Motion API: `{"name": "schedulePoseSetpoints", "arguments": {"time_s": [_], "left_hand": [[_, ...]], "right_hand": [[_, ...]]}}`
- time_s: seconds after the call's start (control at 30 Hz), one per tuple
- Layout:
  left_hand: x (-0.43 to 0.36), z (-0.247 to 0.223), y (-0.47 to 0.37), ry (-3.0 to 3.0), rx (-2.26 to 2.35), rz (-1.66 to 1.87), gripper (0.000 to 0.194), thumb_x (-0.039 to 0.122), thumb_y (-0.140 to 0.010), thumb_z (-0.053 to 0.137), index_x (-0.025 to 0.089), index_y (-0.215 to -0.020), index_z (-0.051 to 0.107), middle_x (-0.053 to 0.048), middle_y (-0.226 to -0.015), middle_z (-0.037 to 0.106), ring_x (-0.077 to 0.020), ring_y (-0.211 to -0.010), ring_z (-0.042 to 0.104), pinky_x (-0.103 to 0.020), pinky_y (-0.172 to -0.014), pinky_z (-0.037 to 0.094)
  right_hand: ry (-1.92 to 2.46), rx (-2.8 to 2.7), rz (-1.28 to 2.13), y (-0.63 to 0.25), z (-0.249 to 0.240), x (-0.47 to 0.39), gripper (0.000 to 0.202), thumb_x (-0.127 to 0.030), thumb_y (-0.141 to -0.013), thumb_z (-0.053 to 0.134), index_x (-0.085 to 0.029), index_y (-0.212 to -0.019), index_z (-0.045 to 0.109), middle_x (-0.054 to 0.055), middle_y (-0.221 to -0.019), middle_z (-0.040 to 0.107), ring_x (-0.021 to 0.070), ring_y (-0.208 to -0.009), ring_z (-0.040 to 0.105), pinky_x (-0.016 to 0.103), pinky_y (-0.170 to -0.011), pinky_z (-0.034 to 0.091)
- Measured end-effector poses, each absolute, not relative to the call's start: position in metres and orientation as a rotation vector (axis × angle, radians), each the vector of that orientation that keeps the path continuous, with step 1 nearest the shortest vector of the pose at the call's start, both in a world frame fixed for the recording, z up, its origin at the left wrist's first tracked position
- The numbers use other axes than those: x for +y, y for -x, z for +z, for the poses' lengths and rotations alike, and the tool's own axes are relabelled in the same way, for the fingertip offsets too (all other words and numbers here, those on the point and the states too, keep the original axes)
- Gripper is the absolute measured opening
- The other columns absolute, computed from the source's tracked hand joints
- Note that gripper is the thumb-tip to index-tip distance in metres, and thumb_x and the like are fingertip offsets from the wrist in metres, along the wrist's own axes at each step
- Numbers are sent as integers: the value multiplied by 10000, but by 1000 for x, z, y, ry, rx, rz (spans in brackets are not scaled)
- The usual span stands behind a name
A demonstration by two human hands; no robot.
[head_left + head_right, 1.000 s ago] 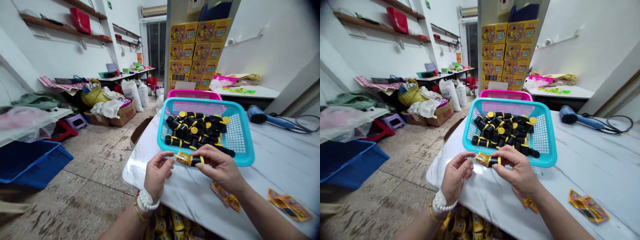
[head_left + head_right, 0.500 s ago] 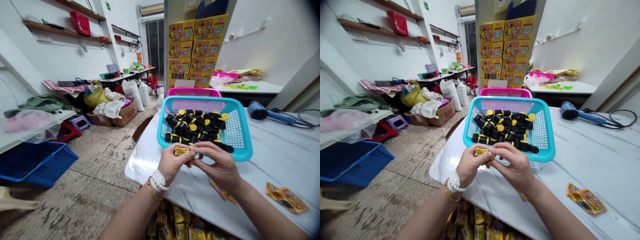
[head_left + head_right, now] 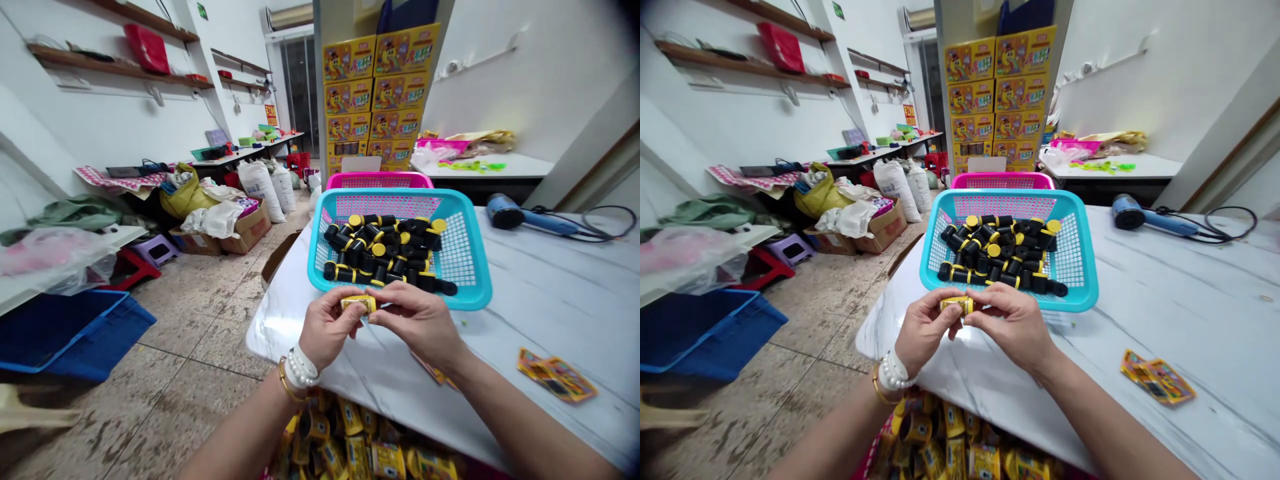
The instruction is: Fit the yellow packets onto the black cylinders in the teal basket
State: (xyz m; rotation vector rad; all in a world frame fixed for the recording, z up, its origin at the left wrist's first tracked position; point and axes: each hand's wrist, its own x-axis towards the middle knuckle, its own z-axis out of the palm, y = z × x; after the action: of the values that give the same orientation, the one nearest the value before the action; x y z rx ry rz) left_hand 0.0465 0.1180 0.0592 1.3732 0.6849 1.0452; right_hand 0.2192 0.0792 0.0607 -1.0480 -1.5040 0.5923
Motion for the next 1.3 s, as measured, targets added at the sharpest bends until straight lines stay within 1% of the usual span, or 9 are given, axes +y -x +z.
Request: {"name": "schedulePoseSetpoints", "arguments": {"time_s": [0.1,0.23,0.33,0.5,0.67,0.77,1.03,1.17,1.3], "left_hand": [[117,57,-45,-1476,735,1054,363,438,-860,655,124,-1041,657,-4,-650,597,-83,-507,518,-217,-499,434],[116,48,-38,-1308,712,954,417,494,-890,593,150,-1126,584,34,-596,549,-73,-431,462,-194,-411,357],[115,49,-39,-1218,696,975,362,468,-860,642,143,-1018,609,43,-586,525,-52,-438,417,-176,-417,323],[144,72,-73,-1508,506,1024,291,358,-797,720,155,-1004,697,-52,-883,665,-88,-664,575,-201,-594,457],[188,92,-132,-1419,446,730,544,517,-785,687,161,-1188,608,2,-657,609,-94,-493,547,-197,-459,393],[199,89,-151,-1355,502,719,501,577,-753,686,120,-951,633,27,-571,545,-70,-443,482,-187,-431,348],[194,79,-132,-1404,416,669,487,621,-735,681,149,-729,563,37,-533,522,-64,-413,461,-191,-397,330],[191,76,-129,-1399,526,559,601,739,-775,538,158,-621,514,17,-474,519,-61,-311,415,-196,-323,266],[192,76,-128,-1316,453,496,609,763,-715,592,157,-756,556,10,-516,576,-77,-339,482,-180,-331,313]], "right_hand": [[1022,-1440,725,-216,57,81,299,-192,-763,779,-286,-1046,765,15,-867,684,149,-768,683,262,-667,597],[994,-1600,459,-214,52,82,342,-148,-769,760,-283,-1083,758,46,-975,718,173,-865,698,299,-767,599],[993,-1646,373,-215,49,81,315,-165,-748,786,-284,-1040,775,41,-973,737,170,-853,700,291,-779,591],[1160,-1286,547,-238,59,89,223,-272,-763,787,-262,-985,781,18,-887,735,158,-753,690,278,-676,590],[1300,-1234,188,-284,69,102,307,-330,-760,781,-213,-1045,768,57,-927,727,181,-769,679,336,-692,601],[1338,-1284,-18,-293,67,105,309,-320,-755,783,-221,-1047,772,75,-997,726,194,-826,674,352,-733,602],[1292,-1039,689,-283,66,105,339,-425,-750,785,-172,-975,783,63,-826,765,183,-628,709,381,-664,643],[1188,-1158,882,-295,66,106,380,-359,-747,799,-217,-1095,746,57,-1021,735,168,-719,717,360,-664,655],[1059,-1118,787,-293,58,107,189,-307,-694,836,-202,-833,764,32,-985,683,160,-693,702,320,-562,652]]}}
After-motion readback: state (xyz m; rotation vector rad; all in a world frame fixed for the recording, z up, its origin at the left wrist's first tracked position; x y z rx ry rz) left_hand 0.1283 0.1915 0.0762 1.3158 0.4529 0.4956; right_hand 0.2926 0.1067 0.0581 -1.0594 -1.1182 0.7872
